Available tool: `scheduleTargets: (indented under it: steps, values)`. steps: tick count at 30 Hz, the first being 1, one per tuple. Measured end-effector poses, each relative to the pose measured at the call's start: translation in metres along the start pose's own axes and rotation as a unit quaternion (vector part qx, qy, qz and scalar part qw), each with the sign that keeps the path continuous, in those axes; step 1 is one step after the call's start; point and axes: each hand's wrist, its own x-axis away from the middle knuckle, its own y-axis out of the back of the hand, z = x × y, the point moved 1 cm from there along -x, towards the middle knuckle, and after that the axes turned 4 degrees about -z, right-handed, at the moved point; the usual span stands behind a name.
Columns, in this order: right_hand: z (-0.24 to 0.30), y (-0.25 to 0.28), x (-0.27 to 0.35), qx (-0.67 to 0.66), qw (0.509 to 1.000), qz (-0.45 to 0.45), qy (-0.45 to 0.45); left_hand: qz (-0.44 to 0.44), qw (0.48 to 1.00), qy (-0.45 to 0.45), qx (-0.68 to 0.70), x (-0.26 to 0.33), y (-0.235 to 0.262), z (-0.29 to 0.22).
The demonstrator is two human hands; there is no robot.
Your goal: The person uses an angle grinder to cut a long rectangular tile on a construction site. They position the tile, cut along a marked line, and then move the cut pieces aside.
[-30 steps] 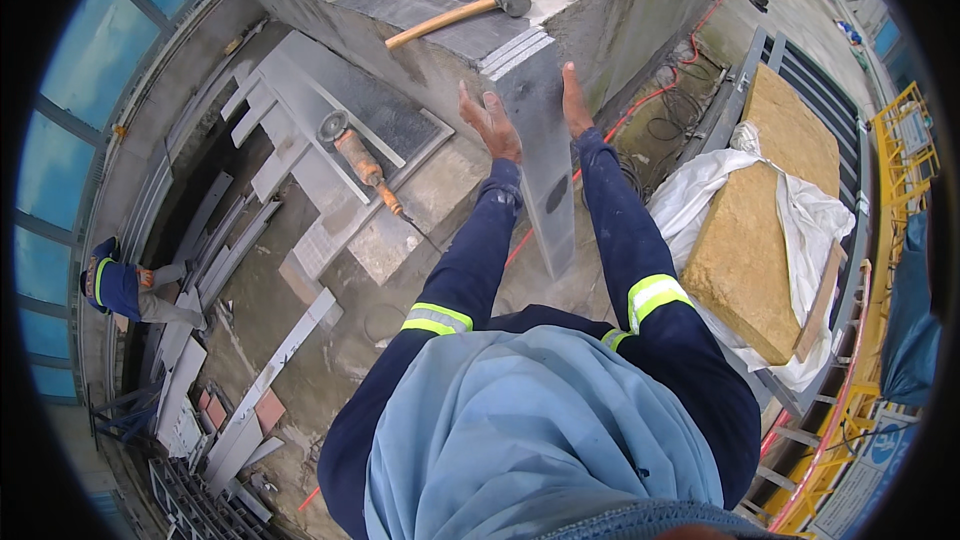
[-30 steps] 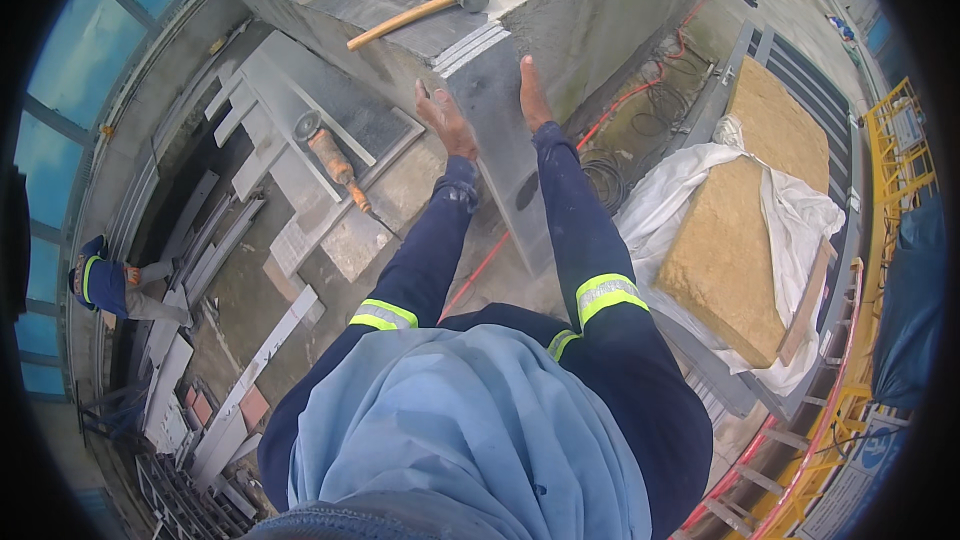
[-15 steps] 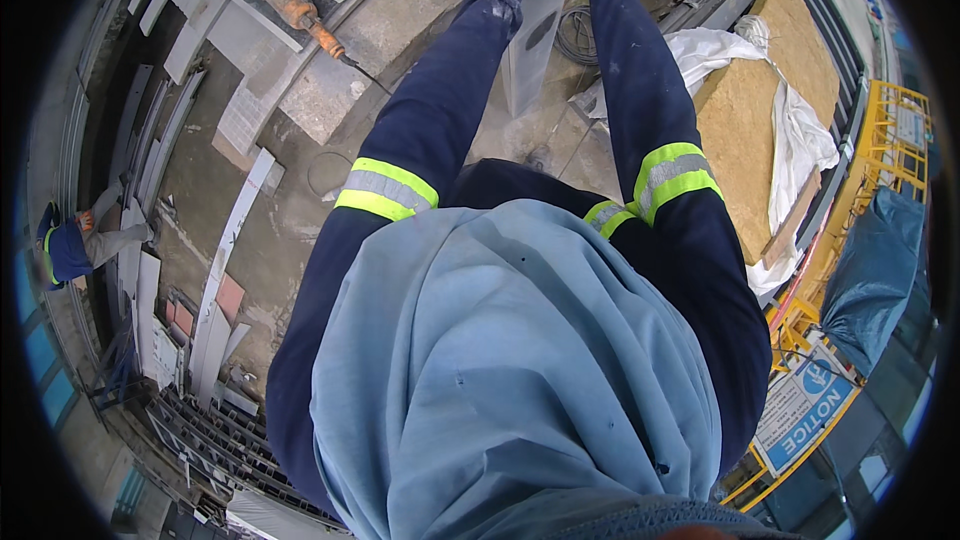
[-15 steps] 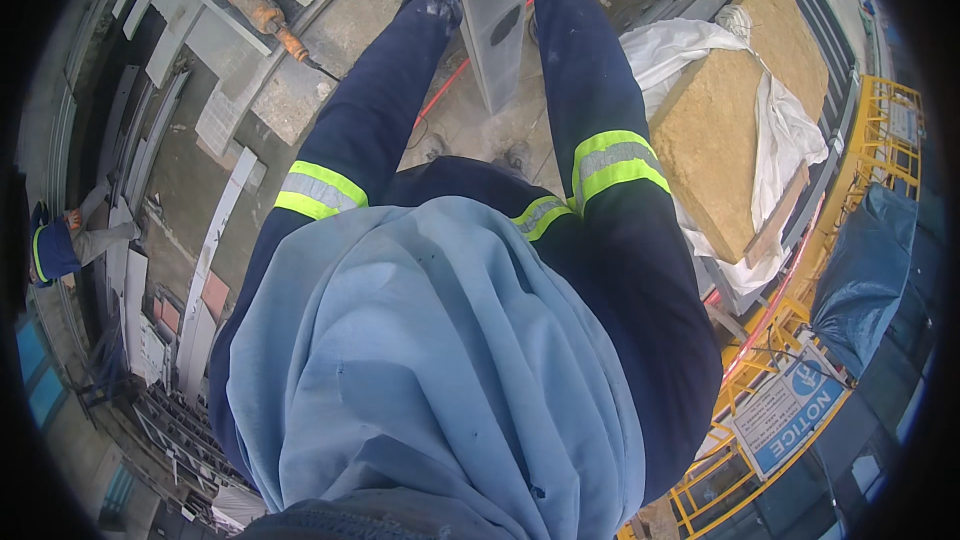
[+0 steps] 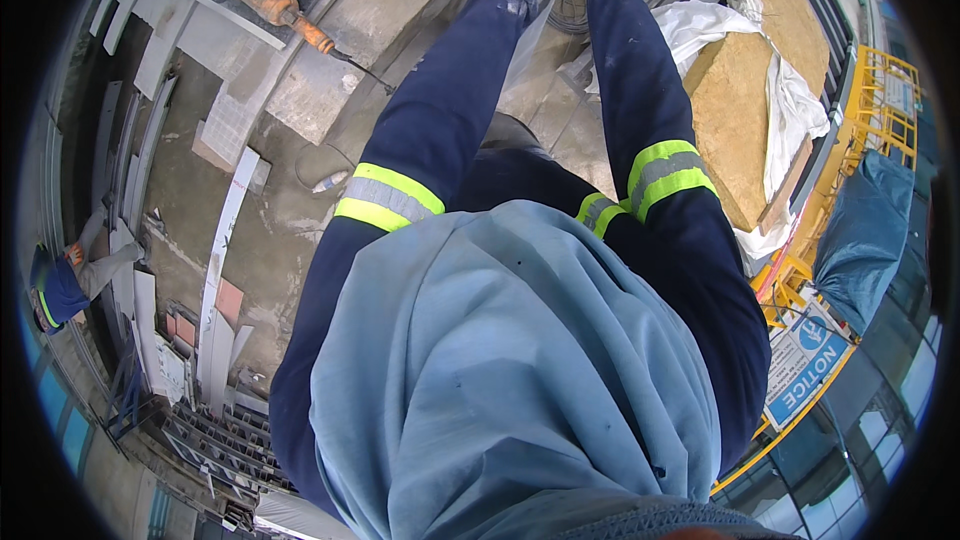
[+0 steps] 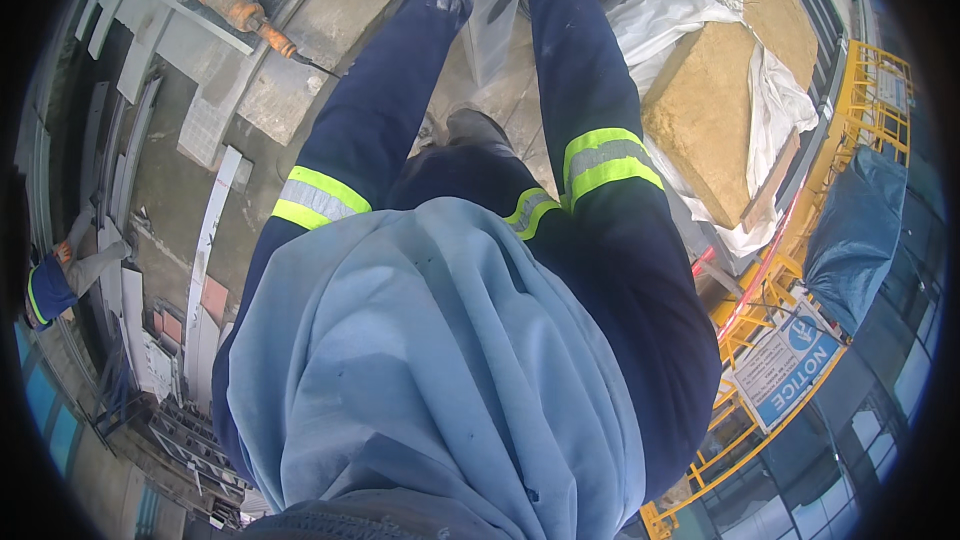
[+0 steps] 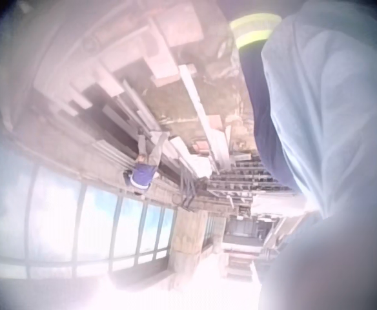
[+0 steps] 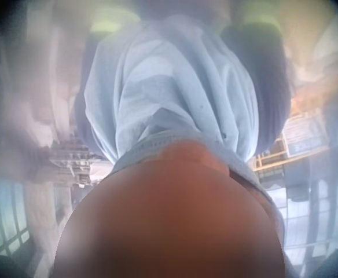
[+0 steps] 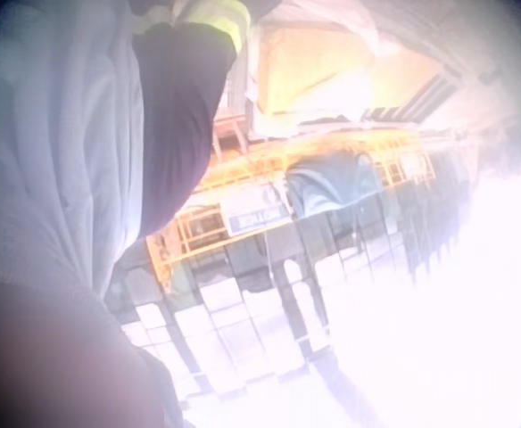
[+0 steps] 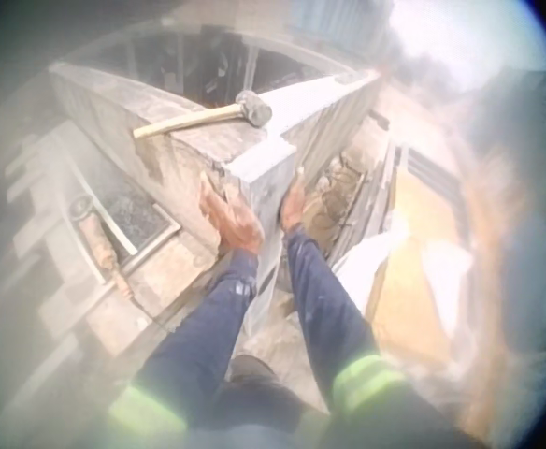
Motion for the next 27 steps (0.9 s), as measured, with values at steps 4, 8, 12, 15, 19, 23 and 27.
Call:
scheduleTargets:
  steps: [4,8,12,15,19,23,27]
  values:
    - [-0.001,-0.004,-0.002,-0.001,1.0,-0.007,0.009,0.004,1.0,0.006,-0.011,0.002,0.0,0.003]
    - [-0.002,-0.009,-0.003,0.009,1.0,-0.023,0.012,0.001,1.0,0.001,-0.022,0.006,-0.002,0.002]
    - [0.005,-0.015,-0.01,-0.002,0.999,-0.028,0.02,0.002,1.0,-0.019,-0.014,-0.001,-0.005,0.003]
    - [-0.002,-0.018,-0.006,0.006,1.0,-0.026,0.014,0.013,0.999,-0.004,-0.032,0.007,0.003,0.005]
    - [-0.021,-0.024,-0.015,-0.001,0.999,-0.035,0.025,-0.002,1.0,-0.017,-0.017,0.006,-0.004,0.011]
    - [-0.038,-0.022,0.001,0.119,0.972,-0.129,0.156,0.011,1.0,-0.009,0.005,0.005,-0.001,0.015]
    - [-0.026,0.008,0.008,-0.231,0.959,0.095,-0.138,0.128,0.988,0.055,0.065,0.001,0.04,0.018]
